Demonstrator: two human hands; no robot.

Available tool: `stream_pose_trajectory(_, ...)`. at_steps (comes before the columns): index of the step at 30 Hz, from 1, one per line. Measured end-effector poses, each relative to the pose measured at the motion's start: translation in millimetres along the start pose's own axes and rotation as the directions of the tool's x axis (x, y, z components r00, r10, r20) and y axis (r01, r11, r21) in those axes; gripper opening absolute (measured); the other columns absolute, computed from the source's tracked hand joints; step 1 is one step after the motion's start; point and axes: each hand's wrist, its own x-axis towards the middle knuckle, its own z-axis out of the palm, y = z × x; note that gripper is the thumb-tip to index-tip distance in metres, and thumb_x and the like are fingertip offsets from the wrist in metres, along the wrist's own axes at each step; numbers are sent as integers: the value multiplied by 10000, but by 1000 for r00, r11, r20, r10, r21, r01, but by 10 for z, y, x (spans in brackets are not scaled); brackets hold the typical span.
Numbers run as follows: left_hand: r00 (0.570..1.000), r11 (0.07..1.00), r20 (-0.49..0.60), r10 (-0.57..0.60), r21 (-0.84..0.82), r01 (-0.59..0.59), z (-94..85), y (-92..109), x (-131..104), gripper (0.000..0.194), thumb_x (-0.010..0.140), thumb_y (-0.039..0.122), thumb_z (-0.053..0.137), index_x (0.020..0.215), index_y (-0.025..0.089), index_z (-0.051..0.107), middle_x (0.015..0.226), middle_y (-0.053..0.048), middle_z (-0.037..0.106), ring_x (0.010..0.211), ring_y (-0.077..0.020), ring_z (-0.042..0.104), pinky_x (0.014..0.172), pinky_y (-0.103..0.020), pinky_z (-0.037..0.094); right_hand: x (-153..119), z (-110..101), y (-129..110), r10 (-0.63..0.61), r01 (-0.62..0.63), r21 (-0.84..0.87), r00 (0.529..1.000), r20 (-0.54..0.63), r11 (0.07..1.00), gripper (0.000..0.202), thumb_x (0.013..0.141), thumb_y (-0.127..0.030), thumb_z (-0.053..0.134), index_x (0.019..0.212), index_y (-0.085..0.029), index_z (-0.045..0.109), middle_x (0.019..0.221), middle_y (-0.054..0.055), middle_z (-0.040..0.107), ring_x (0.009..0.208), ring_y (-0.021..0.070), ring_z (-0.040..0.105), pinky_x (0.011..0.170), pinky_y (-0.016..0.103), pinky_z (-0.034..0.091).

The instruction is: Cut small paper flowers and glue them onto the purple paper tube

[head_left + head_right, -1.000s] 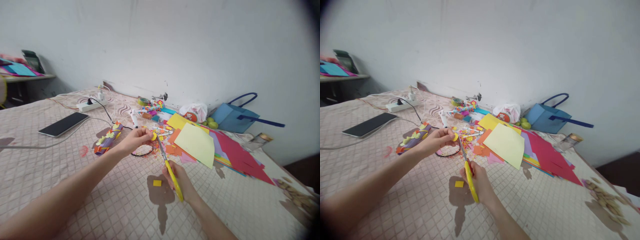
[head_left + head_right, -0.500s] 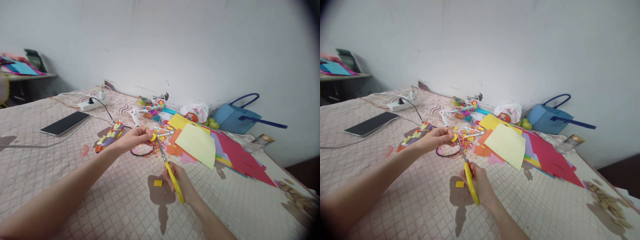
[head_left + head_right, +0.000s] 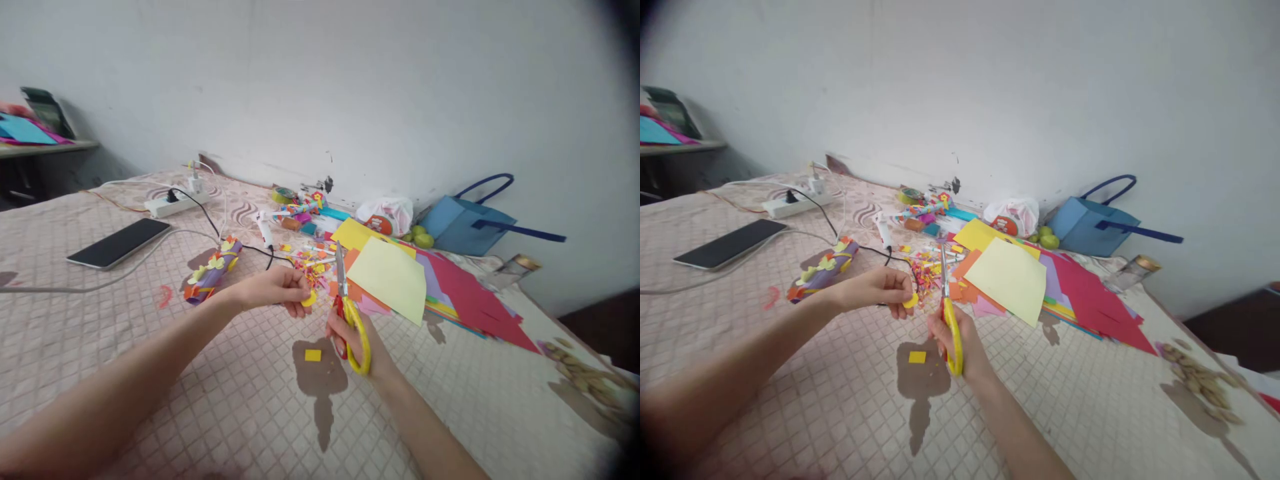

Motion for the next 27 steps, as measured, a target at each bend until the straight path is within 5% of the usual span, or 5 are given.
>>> stream_pose_trajectory(8,981,993,162,-103,73,92,213,-27,23,196,776,343,589,774,149,559,682,-36,667,600,-116,637,536,-198,490,14,4,5,-76,77,41,997,-25,996,197,776,-351,592,755,-187,484,462,-94,421,360,52,368,366,170,298)
stream_pose_trajectory(20,973,984,170,-154,115,136,292,-71,25,190,755,348,597,709,165,570,635,-25,651,571,-127,634,506,-195,477,-1,23,-21,-48,49,-65,999,4,997,153,708,-277,595,746,-181,482,569,-67,481,412,57,408,383,178,346)
stream_pose_trajectory(27,983,982,-74,-170,-91,163,385,-124,81,258,729,388,630,784,141,575,734,-33,654,624,-112,628,584,-215,502,36,23,-11,-74,74,-9,972,-225,997,182,709,-298,608,746,-194,463,562,-76,464,410,63,413,379,182,344)
